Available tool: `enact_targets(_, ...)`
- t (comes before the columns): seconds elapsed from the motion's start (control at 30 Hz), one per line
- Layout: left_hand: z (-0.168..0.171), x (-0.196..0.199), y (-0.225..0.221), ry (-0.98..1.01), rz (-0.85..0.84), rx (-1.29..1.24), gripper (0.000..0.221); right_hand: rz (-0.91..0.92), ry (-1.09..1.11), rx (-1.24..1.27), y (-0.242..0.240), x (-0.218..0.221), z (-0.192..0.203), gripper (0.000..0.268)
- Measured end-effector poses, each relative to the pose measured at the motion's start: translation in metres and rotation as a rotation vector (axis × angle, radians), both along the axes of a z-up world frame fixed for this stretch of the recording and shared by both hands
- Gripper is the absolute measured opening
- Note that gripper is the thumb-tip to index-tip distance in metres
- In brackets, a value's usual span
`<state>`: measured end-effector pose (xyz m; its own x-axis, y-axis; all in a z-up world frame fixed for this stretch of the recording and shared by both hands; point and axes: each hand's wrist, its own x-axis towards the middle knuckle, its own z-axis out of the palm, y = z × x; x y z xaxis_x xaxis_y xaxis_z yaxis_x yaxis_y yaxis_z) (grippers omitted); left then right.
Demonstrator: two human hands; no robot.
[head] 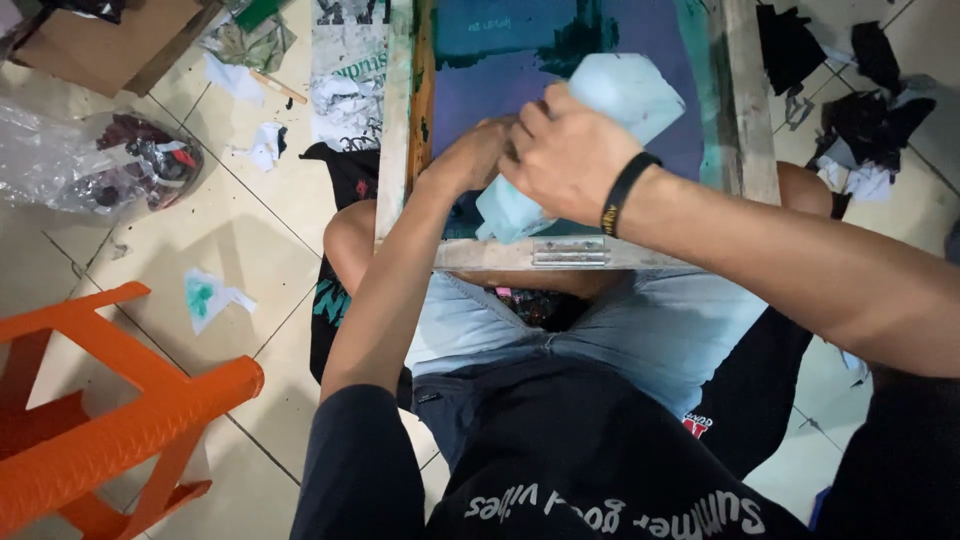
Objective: Cleaning ink residue from a screen printing mesh using a cloth and solvent
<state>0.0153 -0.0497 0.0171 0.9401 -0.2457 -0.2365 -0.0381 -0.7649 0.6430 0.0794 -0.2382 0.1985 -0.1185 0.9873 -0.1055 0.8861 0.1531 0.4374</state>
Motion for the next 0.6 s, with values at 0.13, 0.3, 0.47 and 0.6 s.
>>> enact_targets(0.13,0.009,0.003,-0.003,-0.015,-0.049,0.013,0.026,-0.058,-0.026,-0.185,0.000,0.007,0.014,0.026)
enact_targets(0.3,0.018,0.002,-0.006,0.013,0.003,-0.082,0.028,-0.225,-0.072,-0.392,-0.027,0.038,0.025,0.068)
enact_targets(0.47,0.036,0.006,-0.020,0.096,0.047,-0.056,0.028,-0.270,-0.087,-0.277,-0.070,0.074,0.004,0.069)
enact_targets(0.6,0.015,0.024,-0.029,-0.133,0.176,-0.100,0.027,-0.067,-0.175,0.133,-0.095,0.120,-0.025,0.082)
